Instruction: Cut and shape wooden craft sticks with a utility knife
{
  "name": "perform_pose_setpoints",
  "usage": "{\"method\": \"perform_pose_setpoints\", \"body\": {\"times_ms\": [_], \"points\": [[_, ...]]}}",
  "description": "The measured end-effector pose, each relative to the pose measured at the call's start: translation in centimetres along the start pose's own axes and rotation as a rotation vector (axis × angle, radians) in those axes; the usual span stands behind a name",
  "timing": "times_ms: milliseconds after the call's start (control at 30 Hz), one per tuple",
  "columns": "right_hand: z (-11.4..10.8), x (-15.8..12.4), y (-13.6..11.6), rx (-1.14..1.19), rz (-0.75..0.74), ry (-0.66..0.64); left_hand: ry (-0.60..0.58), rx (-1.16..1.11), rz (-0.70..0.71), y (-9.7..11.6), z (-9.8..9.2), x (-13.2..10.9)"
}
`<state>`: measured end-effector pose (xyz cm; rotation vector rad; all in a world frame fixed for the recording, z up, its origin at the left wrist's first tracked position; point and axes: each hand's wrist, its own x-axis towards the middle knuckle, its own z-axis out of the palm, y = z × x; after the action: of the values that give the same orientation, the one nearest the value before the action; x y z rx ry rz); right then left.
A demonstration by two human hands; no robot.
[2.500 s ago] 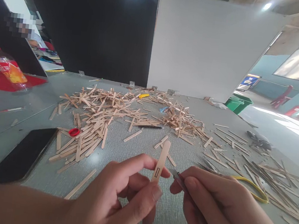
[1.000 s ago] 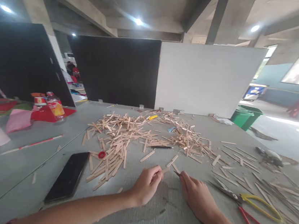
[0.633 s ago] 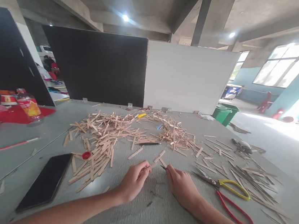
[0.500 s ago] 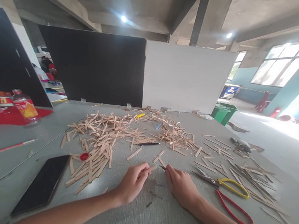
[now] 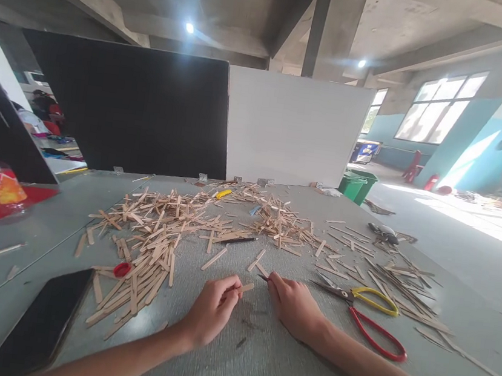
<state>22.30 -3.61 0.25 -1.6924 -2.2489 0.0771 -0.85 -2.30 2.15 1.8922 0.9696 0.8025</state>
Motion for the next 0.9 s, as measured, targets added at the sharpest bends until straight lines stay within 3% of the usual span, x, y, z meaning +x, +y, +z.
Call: {"method": "perform_pose_setpoints", "body": {"times_ms": [900], "points": [[2.4,-0.5,1.4,0.058,-0.041,0.001,0.038,-0.023,0.001,-0.2,0.1,-0.5]]}}
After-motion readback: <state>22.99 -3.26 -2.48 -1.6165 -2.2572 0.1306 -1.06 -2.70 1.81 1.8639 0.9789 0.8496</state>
